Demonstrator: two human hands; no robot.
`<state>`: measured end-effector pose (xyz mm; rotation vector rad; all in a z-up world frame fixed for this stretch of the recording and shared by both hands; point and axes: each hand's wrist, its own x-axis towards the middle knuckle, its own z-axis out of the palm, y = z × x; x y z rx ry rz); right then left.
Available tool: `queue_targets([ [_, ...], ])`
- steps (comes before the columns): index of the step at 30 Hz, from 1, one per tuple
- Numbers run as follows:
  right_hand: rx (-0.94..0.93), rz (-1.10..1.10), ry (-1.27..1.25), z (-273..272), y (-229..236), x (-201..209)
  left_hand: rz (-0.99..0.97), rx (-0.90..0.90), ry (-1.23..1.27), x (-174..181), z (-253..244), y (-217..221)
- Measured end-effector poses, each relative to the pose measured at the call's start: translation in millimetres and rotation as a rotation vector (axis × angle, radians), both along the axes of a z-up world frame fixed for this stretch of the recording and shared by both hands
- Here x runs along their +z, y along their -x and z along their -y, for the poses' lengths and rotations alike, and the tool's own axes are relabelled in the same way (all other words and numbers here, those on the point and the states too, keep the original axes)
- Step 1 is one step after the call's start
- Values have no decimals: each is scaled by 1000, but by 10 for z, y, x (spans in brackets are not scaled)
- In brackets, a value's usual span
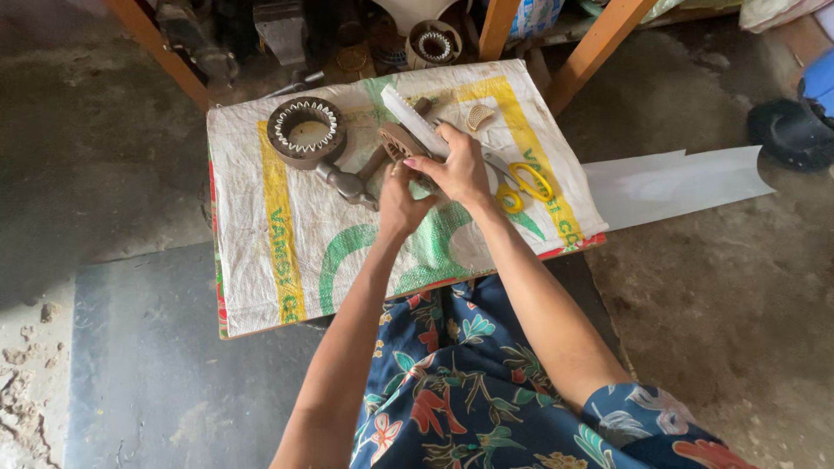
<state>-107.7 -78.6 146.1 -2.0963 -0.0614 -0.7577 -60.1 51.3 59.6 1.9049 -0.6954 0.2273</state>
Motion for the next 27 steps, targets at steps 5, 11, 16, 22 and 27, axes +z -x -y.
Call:
queue_targets([
  [5, 100, -112, 38, 155, 2, 183, 166, 132, -114, 358, -479, -223],
  [11, 179, -83, 120, 286, -49, 168, 356, -166, -169, 618, -344, -815],
  [16, 118, -120, -164, 408, -103, -92, -6, -26, -409, 361, -215, -863],
  [22, -190, -43, -68, 384, 86, -123, -67, 183, -183, 207, -142, -593],
  [27, -110, 89, 75, 176, 140, 97, -160, -30, 377, 186, 117, -315],
])
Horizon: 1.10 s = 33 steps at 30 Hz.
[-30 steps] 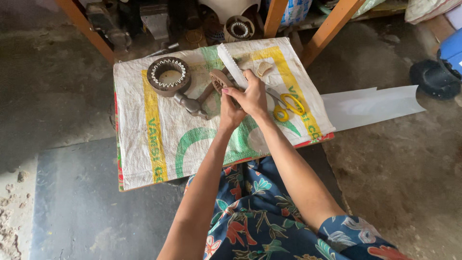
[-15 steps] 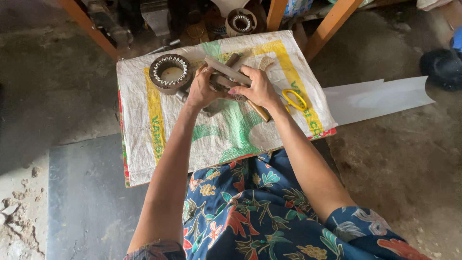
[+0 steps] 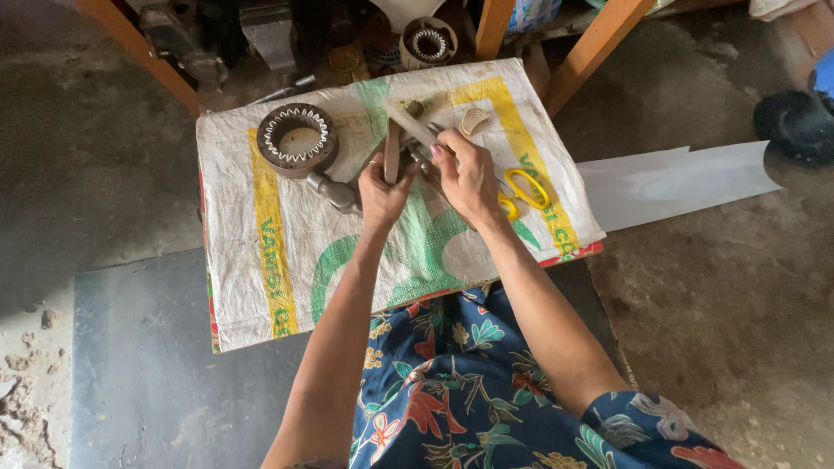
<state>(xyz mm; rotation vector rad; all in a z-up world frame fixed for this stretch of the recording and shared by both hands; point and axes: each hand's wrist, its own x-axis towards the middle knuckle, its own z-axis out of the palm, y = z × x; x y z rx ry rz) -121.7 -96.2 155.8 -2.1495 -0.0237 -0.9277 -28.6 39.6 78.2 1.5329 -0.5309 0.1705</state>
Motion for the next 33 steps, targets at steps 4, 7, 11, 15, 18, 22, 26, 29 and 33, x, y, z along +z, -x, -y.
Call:
queue_targets([
  [4, -41, -55, 59, -124, -30, 134, -141, 0, -31, -64, 157, -25],
  [7, -92, 67, 173, -224, -4, 105, -203, -85, 127, -161, 199, -109],
  [11, -65, 57, 210, -443, 39, -8, -130, 37, -61, -225, 164, -191],
  [15, -118, 126, 137, -475, 21, -183, -145, 86, -112, -227, 244, -140],
  [18, -87, 128, -9, -406, -163, -221, -101, 108, -130, -175, 212, -111],
  [22, -58, 35, -41, -418, -152, -266, -170, 9, -19, -121, 174, -140],
  [26, -176, 95, 87, -550, -17, -308, -137, 3, -20, -203, 165, -235],
  [29, -181, 156, 170, -567, -26, -267, -111, -16, 19, -360, 155, -293],
  [33, -185, 154, 205, -613, -53, -221, -157, -13, 76, -585, 202, -409],
])
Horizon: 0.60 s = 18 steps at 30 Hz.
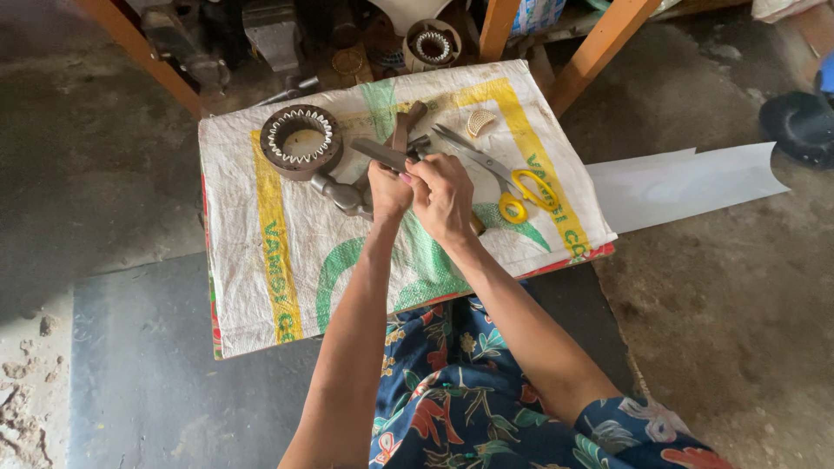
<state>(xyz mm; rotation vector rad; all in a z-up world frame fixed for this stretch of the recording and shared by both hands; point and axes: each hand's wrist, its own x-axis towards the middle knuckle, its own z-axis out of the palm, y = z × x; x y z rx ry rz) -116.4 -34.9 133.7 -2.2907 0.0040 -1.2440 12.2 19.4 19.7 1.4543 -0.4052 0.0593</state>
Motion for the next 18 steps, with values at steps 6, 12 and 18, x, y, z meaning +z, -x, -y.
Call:
queue_targets([
  [6, -7, 32, 1, -26, 76, -46, 133, 79, -160, -42, 24, -37],
  [12, 10, 18, -72, 32, -58, 16, 86, -1, 41, 195, -11, 128],
  [18, -34, 8, -44, -60, 30, -50, 77, 55, -108, 150, -32, 99],
])
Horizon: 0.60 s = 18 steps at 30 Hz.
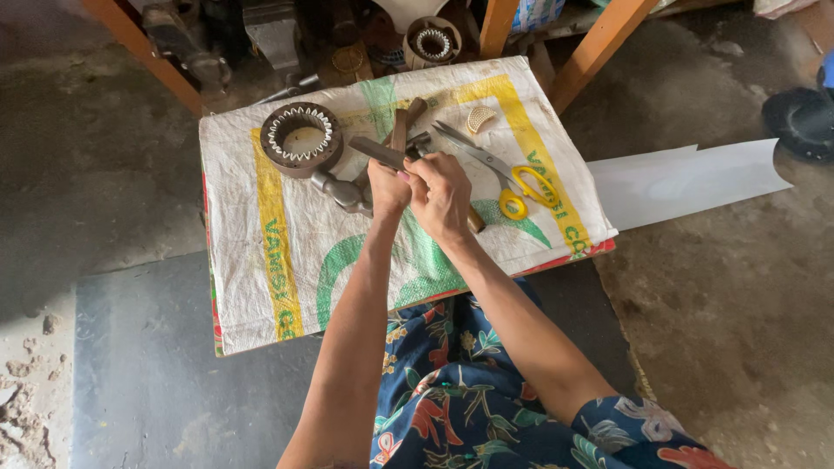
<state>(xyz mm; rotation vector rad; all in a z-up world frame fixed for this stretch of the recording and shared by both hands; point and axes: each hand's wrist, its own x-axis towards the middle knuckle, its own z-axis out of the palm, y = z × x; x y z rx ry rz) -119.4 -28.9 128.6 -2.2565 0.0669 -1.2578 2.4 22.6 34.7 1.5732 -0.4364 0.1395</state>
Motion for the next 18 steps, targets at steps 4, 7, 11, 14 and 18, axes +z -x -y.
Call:
queue_targets([
  [4, 7, 43, 4, 13, -151, 37, -54, -35, 109, 45, 6, -74],
  [7, 110, -37, -195, 90, -159, -59, -51, -60, 122, 58, -6, -21],
  [11, 104, -98, -421, 483, -81, -261, -120, -94, 162, 145, -32, 16],
  [14, -175, -234, -367, 902, -12, -434, -142, -79, 87, 217, -43, 59],
  [18, -87, -376, -307, 1327, -29, -537, -282, -176, 225, 328, -53, 84],
])
